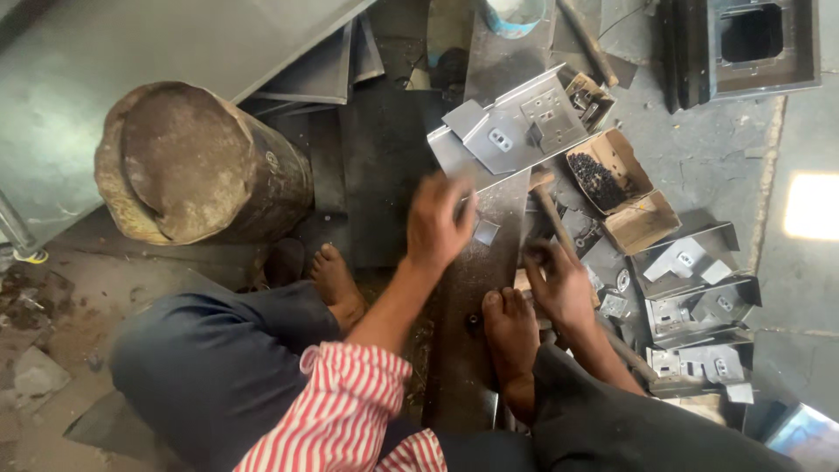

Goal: The person assembles small metal parts by hand, using a hammer to tap components into place on a metal jig. The person repeatedly picks up parts, aligns them, and hammers them before moving to the next unit.

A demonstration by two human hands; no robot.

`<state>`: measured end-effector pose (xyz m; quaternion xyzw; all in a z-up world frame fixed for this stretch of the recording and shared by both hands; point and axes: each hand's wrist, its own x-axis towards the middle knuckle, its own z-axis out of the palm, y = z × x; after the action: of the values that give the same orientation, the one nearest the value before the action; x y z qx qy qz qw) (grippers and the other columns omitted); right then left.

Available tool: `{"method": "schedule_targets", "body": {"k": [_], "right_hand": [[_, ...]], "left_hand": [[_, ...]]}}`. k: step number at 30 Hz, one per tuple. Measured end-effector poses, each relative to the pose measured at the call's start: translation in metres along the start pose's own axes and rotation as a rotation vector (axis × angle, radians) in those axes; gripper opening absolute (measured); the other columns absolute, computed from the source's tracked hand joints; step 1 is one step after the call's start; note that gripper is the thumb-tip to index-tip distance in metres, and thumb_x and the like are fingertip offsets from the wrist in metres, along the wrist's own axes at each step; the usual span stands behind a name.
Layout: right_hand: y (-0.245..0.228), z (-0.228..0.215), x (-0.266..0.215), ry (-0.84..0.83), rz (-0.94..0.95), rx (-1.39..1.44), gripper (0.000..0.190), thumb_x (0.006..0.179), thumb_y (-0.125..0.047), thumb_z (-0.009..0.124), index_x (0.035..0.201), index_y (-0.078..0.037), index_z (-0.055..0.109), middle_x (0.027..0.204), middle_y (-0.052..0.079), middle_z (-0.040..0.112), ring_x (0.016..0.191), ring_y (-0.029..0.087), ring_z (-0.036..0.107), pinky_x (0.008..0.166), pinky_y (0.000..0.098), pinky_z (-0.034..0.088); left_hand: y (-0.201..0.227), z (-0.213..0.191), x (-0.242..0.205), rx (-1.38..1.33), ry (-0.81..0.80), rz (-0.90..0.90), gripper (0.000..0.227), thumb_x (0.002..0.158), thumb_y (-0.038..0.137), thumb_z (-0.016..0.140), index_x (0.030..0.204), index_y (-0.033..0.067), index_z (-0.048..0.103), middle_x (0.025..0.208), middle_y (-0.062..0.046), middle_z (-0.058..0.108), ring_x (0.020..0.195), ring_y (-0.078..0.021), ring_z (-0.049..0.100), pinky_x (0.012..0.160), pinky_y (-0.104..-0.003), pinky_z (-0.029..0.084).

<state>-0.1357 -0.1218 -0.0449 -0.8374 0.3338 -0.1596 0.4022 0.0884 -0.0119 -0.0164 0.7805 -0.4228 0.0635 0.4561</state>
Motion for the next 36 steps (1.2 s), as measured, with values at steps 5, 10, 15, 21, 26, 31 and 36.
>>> {"method": "schedule_targets", "body": {"k": [5, 10, 15, 21, 26, 31, 36], "right_hand": [[-0.067, 0.013, 0.064, -0.038, -0.385, -0.121, 0.029, 0.085, -0.006, 0.075, 0.113, -0.006, 0.069, 0.118, 0.017, 0.067, 0.096, 0.034, 0.069, 0.081, 0.0417, 0.057], [-0.082, 0.011, 0.086, -0.029, -0.590, -0.184, 0.029, 0.083, -0.007, 0.078, 0.110, -0.006, 0.066, 0.116, 0.014, 0.067, 0.109, 0.040, 0.065, 0.091, 0.0453, 0.056], [-0.057, 0.008, 0.076, -0.033, -0.599, -0.278, 0.034, 0.081, -0.015, 0.080, 0.107, -0.002, 0.062, 0.111, 0.017, 0.066, 0.122, 0.052, 0.061, 0.096, 0.0475, 0.055], [-0.035, 0.002, 0.067, -0.198, -0.392, -0.211, 0.017, 0.087, -0.008, 0.076, 0.103, -0.004, 0.072, 0.101, 0.014, 0.073, 0.093, 0.031, 0.071, 0.079, 0.0399, 0.059], [-0.043, -0.006, 0.060, -0.272, -0.158, -0.119, 0.016, 0.092, -0.012, 0.069, 0.106, -0.005, 0.072, 0.105, 0.010, 0.072, 0.082, 0.018, 0.073, 0.067, 0.0330, 0.060], [-0.065, 0.006, 0.055, -0.064, -0.463, -0.543, 0.022, 0.094, -0.025, 0.077, 0.109, -0.009, 0.076, 0.102, 0.006, 0.069, 0.091, 0.025, 0.062, 0.081, 0.0434, 0.045], [-0.074, 0.014, 0.057, -0.071, -0.394, -0.614, 0.018, 0.087, -0.027, 0.077, 0.104, -0.026, 0.079, 0.130, 0.003, 0.062, 0.117, 0.030, 0.053, 0.096, 0.0475, 0.038]], "left_hand": [[-0.054, 0.006, 0.072, 0.218, 0.001, -0.052, 0.040, 0.086, 0.022, 0.075, 0.122, 0.0062, 0.066, 0.117, -0.022, 0.065, 0.104, -0.0411, 0.060, 0.083, -0.050, 0.052], [-0.081, 0.002, 0.072, -0.013, -0.235, -0.176, 0.021, 0.100, 0.021, 0.071, 0.115, 0.0053, 0.070, 0.102, -0.018, 0.073, 0.094, -0.0399, 0.068, 0.083, -0.050, 0.054], [-0.070, -0.008, 0.028, -0.270, -0.240, -0.344, 0.028, 0.094, 0.018, 0.073, 0.116, 0.0003, 0.070, 0.102, -0.020, 0.074, 0.086, -0.0309, 0.076, 0.073, -0.037, 0.061], [-0.052, -0.017, 0.006, -0.369, -0.240, -0.456, 0.041, 0.088, 0.018, 0.079, 0.123, -0.0005, 0.067, 0.112, -0.021, 0.073, 0.088, -0.0243, 0.077, 0.074, -0.032, 0.063], [-0.048, -0.024, 0.003, -0.338, -0.396, -0.463, 0.072, 0.077, 0.017, 0.090, 0.139, 0.0038, 0.056, 0.118, -0.023, 0.071, 0.104, -0.0315, 0.073, 0.090, -0.038, 0.058], [-0.058, -0.025, 0.015, -0.454, -0.452, -0.353, 0.121, 0.062, 0.009, 0.094, 0.159, 0.0092, 0.022, 0.142, -0.026, 0.055, 0.124, -0.0385, 0.059, 0.103, -0.043, 0.049], [-0.063, -0.016, 0.029, -0.357, -0.606, -0.309, 0.114, 0.067, 0.005, 0.090, 0.162, 0.0117, 0.028, 0.141, -0.023, 0.058, 0.133, -0.0377, 0.058, 0.113, -0.041, 0.047]]}}
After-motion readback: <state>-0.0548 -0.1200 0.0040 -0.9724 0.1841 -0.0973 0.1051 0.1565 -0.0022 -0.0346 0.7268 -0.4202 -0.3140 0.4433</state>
